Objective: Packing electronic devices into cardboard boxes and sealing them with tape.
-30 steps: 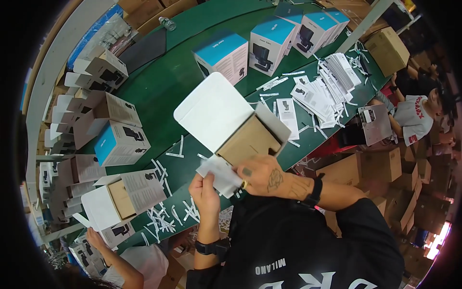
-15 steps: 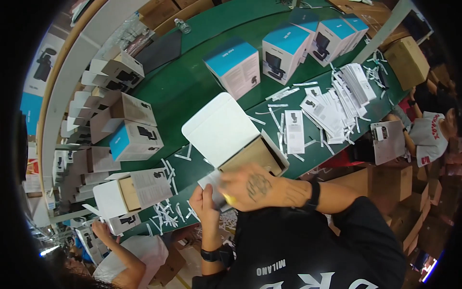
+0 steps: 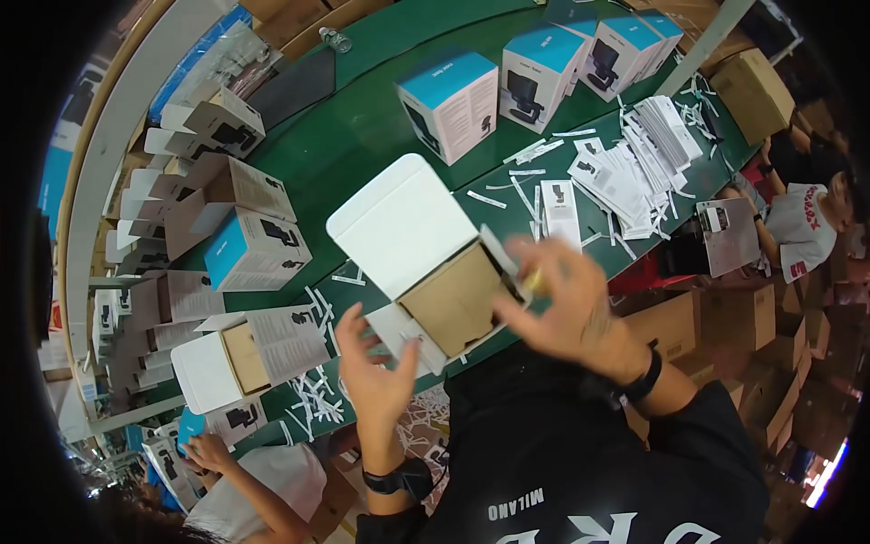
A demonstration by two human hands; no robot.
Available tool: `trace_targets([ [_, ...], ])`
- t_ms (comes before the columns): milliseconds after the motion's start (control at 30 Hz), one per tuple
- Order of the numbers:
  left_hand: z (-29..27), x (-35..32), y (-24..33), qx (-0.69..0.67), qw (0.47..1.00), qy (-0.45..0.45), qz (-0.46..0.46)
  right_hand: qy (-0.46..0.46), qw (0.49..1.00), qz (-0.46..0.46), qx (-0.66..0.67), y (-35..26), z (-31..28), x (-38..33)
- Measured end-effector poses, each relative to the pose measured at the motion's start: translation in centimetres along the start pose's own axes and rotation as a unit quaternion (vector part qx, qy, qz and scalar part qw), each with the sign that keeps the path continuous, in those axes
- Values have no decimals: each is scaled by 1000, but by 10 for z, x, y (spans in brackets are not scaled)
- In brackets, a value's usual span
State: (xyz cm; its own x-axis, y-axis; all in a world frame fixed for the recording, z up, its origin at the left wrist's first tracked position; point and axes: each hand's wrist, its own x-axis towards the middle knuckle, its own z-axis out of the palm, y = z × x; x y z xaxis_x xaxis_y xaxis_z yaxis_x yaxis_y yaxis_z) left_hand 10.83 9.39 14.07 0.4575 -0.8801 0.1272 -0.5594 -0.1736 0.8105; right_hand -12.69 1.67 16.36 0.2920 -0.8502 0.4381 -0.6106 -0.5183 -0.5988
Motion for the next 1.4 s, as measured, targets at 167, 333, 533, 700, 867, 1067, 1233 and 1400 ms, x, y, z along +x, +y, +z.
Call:
trace_targets([
  [167,-18,-8,-34,-61,988,-141,7,-171,983,18,56,-59,66,-31],
  [333,-26,-12,-52,-284,935,-123,-171,-310,942,125,33,-68,86,-24],
  [533,-19,-22,-79,-346,916,-101,-176,-313,947,70,-17,-68,90,-22],
  [700,-19,-17,-87,-347,924,-74,-140,-326,945,12,-35,-66,90,-3],
  [867,-23,-19,-60,-284,957,-51,-26,-139,965,115,192,-47,-3,1],
  [1067,36,-19,-5,7,957,-176,228,-145,967,199,67,43,40,-21],
  [1233,79,-35,4,208,917,-249,231,-256,946,147,134,64,26,-14],
  [1400,98,-47,-4,-32,981,-111,154,-282,917,166,229,72,27,-7],
])
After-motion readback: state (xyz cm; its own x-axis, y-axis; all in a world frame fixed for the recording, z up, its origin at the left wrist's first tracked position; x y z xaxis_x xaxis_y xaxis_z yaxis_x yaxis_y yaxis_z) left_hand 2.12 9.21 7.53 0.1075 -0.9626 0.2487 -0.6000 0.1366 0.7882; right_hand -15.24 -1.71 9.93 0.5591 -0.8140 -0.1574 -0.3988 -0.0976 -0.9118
